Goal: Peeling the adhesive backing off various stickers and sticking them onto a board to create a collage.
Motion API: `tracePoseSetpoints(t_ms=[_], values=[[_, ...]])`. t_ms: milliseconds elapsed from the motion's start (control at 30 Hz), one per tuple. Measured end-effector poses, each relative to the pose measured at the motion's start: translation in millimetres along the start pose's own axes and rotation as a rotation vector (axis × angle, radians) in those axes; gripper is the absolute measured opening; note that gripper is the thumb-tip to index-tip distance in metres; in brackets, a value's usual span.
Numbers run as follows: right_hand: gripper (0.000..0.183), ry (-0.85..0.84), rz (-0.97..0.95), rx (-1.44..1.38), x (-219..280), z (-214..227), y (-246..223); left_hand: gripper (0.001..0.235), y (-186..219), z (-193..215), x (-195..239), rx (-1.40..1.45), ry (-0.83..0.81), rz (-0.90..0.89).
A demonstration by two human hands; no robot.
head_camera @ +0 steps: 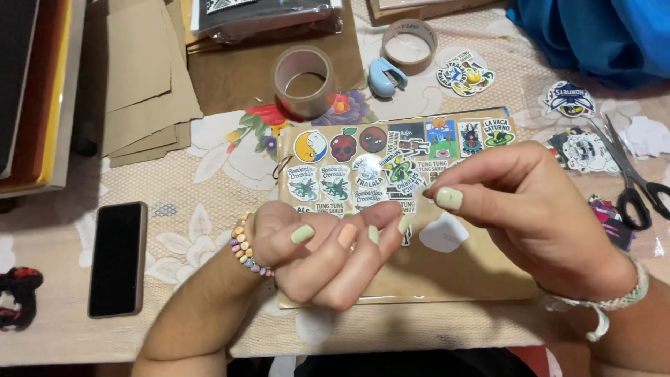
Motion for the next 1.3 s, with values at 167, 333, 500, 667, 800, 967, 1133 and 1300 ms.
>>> tracePoseSetpoints(t_ms=[167, 333, 500, 667, 800, 967, 1133, 1300], values=[[0.013, -0.068, 0.020, 0.011, -3, -13, 2, 0.017, 1, -1, 0, -0.022, 0.005, -0.033], [0.014, -0.086, 0.007, 0.021, -1, -16, 3, 0.016, -3, -4, -2, -0.017, 0.002, 0.008], [0.013, -0.061, 0.085, 0.115, 2, -9, 1, 0.020, -17, -19, -16, 0.237, -0.496, 0.165], [0.010, -0.106, 0.271, 0.388, 9, -21, -21, 0.039, -24, -50, 20, 0.945, -0.605, 0.958], [0.009, -0.136, 0.314, 0.406, 9, -24, -24, 0.045, -20, -52, 28, 1.149, -0.607, 1.253], [0.009, -0.184, 0.440, 0.468, 11, -36, -34, 0.046, -20, -60, 37, 1.266, -0.700, 1.556], [0.011, -0.089, 0.289, 0.247, 2, -9, -9, 0.044, -26, -61, 30, 1.245, -0.701, 1.401], [0.016, -0.017, 0.108, -0.187, -5, 9, 11, 0.018, -40, -55, 14, 0.785, -0.627, 0.827]])
Point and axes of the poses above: each hand's wrist, its own x-axis away from the middle knuckle, its own z-axis out of the back of the hand, y = z × x, the point moved 9 cm from there along -x, towards the middle knuckle, and after that the axes turned 13 degrees about -x, right-handed, at the moved point
